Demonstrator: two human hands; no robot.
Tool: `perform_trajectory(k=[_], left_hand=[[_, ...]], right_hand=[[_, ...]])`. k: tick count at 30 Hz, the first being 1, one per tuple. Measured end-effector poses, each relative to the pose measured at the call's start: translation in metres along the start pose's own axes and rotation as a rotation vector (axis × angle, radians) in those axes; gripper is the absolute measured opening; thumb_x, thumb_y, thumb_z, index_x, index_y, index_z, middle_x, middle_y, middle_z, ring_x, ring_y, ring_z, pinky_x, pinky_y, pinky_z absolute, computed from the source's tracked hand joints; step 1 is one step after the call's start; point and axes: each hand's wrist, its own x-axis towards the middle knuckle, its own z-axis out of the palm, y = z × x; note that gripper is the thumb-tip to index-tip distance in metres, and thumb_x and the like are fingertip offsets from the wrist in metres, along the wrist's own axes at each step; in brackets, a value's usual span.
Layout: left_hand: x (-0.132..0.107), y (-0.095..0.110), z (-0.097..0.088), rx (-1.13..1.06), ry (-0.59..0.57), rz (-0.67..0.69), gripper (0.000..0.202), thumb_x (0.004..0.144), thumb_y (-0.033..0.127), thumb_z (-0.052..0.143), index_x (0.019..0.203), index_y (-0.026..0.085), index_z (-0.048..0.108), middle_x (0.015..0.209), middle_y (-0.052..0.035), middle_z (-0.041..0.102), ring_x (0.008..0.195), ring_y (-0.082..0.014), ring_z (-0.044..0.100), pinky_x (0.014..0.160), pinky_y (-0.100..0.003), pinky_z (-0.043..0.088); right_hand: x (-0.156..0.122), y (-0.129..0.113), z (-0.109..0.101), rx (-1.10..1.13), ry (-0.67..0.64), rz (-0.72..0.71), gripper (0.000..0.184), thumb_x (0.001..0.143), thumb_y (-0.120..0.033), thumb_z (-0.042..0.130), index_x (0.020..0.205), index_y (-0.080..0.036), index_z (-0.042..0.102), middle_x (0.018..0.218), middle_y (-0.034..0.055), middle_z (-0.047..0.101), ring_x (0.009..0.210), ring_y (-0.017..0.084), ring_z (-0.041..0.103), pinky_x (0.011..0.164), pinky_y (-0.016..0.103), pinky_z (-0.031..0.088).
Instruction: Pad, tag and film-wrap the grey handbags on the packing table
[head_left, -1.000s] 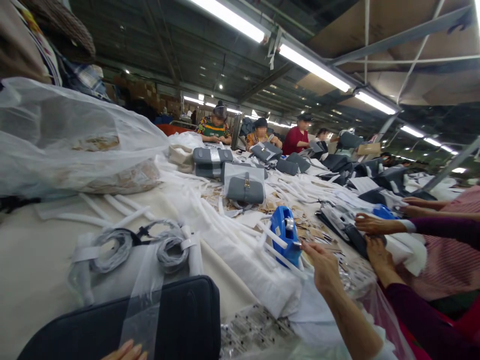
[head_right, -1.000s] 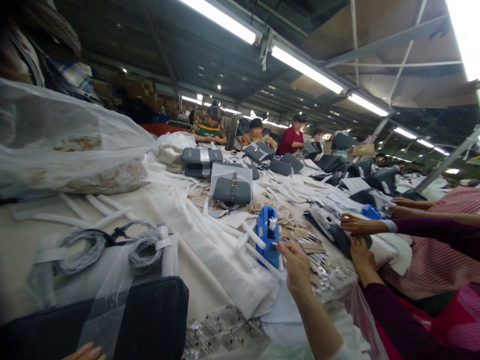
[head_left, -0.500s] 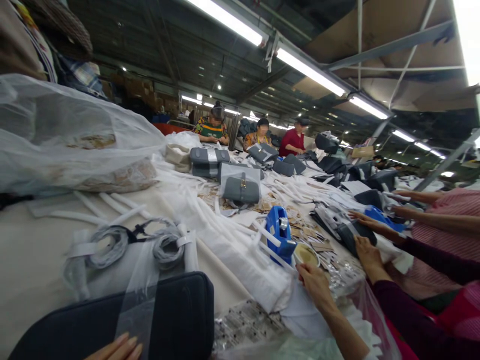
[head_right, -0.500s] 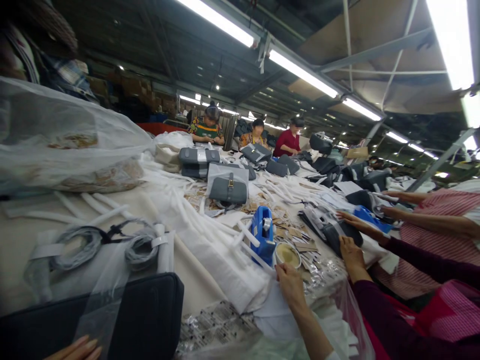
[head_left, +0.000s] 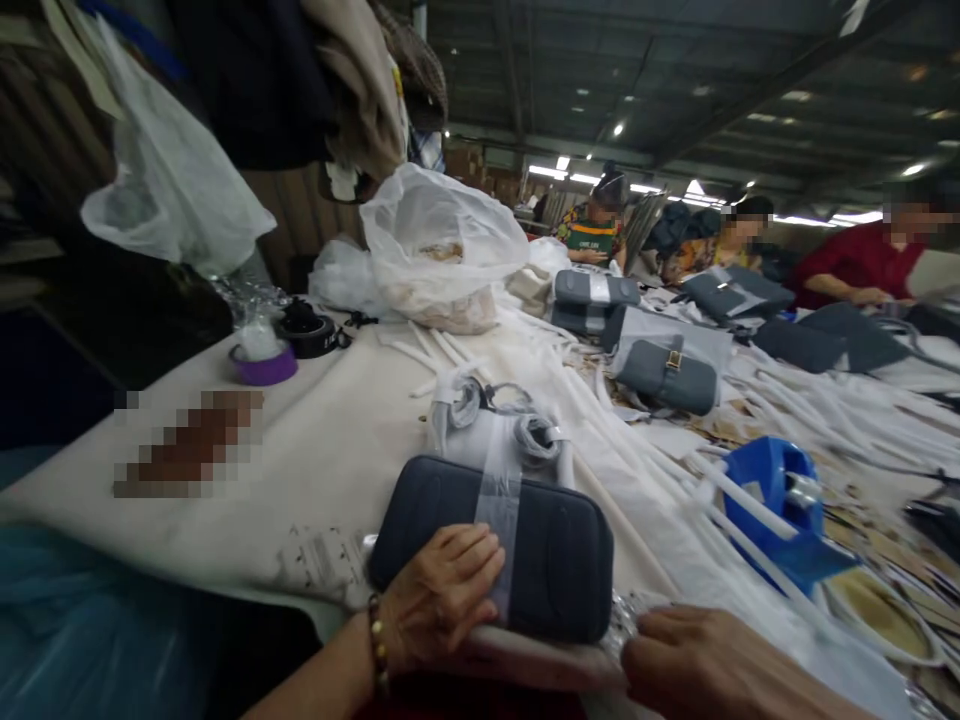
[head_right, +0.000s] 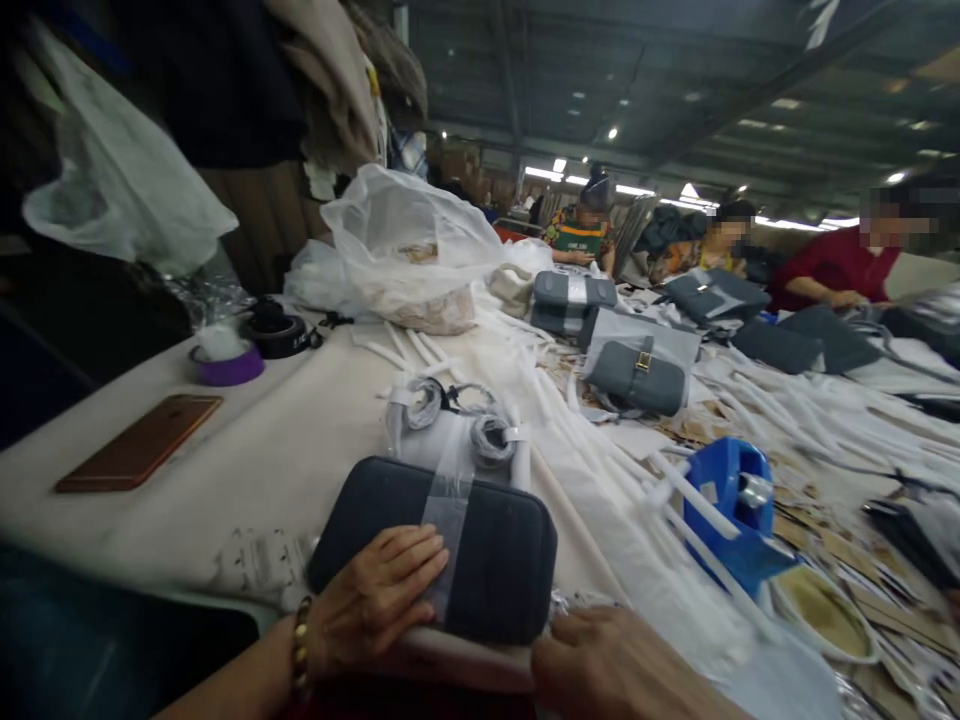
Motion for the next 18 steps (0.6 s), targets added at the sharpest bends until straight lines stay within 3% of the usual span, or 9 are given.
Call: perform_trajectory(k=[4,8,14,18], left_hand=[[-0.006,0.002,0.007,-0.040,0.019,-0.026,0.034,0.086,0.026,0.051,0.114,0.008,0.055,0.111,-0.0115,0.065,0.108,-0.0240,0.057,0.093,-0.038,0.046],[-0.009,0.002,0.014,-0.087,0.046,-0.056,0.034,0.085,0.025,0.052,0.114,0.007,0.054,0.110,-0.0116,0.065,0.110,-0.0233,0.055,0.096,-0.037,0.044],[-0.011,0.002,0.019,-0.124,0.074,-0.092,0.037,0.085,0.028,0.055,0.116,0.007,0.054,0.112,-0.0110,0.064,0.111,-0.0224,0.055,0.099,-0.037,0.041],[-0.011,0.002,0.019,-0.136,0.067,-0.110,0.037,0.085,0.028,0.055,0.116,0.007,0.054,0.112,-0.0111,0.065,0.111,-0.0224,0.055,0.099,-0.037,0.041]], right_hand=[[0.083,0.003,-0.005,-0.171,-0.122,-0.104,0.014,0.080,-0.009,0.051,0.072,-0.020,0.058,0.067,0.0015,0.064,0.059,0.015,0.058,0.051,0.027,0.032],[0.137,0.025,0.002,-0.337,-0.128,-0.165,0.013,0.084,-0.012,0.050,0.082,-0.017,0.062,0.071,0.0043,0.065,0.064,0.017,0.061,0.054,0.028,0.032],[0.171,0.033,0.002,-0.374,-0.202,-0.130,0.016,0.088,-0.019,0.052,0.088,-0.014,0.067,0.078,0.0089,0.069,0.073,0.020,0.065,0.056,0.027,0.035],[0.185,0.034,-0.003,-0.320,-0.245,0.018,0.017,0.084,-0.027,0.060,0.082,-0.015,0.072,0.074,0.0103,0.071,0.070,0.022,0.067,0.051,0.025,0.033]])
